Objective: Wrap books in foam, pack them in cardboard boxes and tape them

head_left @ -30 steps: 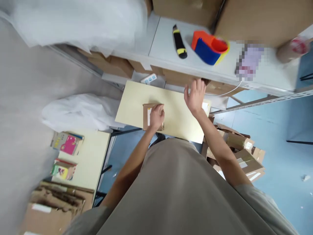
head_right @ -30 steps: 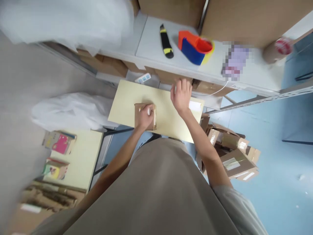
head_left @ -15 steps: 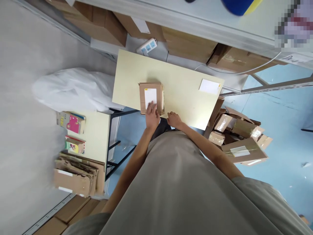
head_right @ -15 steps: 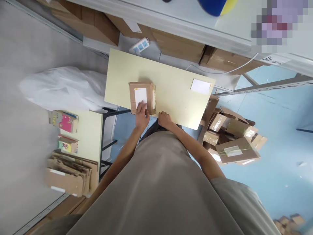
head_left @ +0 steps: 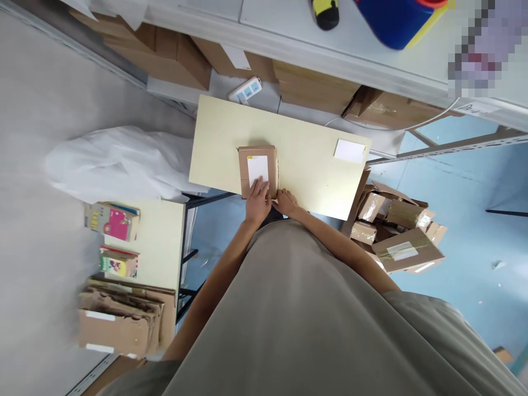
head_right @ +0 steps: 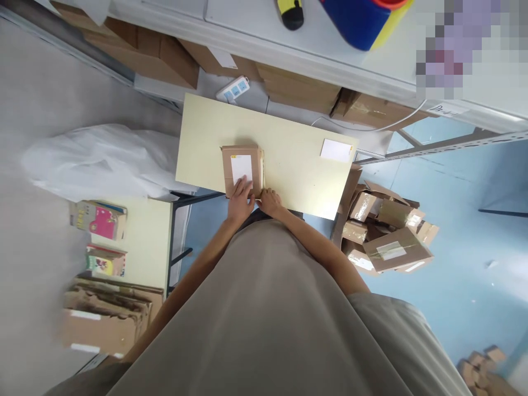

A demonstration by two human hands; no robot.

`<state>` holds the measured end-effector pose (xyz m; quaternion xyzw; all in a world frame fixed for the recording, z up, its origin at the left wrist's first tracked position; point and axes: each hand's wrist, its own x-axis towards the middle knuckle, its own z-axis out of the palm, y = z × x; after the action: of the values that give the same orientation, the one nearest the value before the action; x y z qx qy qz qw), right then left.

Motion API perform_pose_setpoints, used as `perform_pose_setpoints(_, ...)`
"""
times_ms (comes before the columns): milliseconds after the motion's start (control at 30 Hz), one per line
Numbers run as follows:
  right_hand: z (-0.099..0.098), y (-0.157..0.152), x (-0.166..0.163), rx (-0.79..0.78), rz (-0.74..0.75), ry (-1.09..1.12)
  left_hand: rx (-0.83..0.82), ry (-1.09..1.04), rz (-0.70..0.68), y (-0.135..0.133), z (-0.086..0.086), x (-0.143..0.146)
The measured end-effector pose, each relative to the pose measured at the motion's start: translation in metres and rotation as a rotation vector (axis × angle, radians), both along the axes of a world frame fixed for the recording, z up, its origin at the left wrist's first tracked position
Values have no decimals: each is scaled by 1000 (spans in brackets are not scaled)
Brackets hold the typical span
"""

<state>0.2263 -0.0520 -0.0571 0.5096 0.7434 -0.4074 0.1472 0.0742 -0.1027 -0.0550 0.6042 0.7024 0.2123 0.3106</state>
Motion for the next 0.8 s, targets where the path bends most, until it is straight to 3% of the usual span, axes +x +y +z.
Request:
perform_pose_setpoints(100, -3, -1, -1, 28, -85, 17, 6, -65, 9, 5, 1, -23)
perform_pose_setpoints(200, -5, 0, 2, 45, -150, 33, -19, -84, 223, 5, -8, -58)
perform_pose_setpoints(300, -4, -5, 5, 22, -224, 1, -216, -159, 371, 2, -24, -89)
perform_pose_setpoints(367, 0, -10, 4, -5, -273, 12, -349, -270, 276, 0, -32, -102)
perform_pose_setpoints(467, 11, -17, 1, -28, -353, 101, -367, -395, 94, 3, -32, -111)
perform_pose_setpoints(567, 30, -18, -3, 37, -466, 220, -287, -455, 56, 11, -16, -115)
perform_pose_setpoints(700, 65, -11, -12, 223, -642, 358, -150, -571, 37, 30, 22, -116)
perform_pose_setpoints(800, 87, -2, -23, 325, -734, 363, -92, -498, 18, 48, 49, -112)
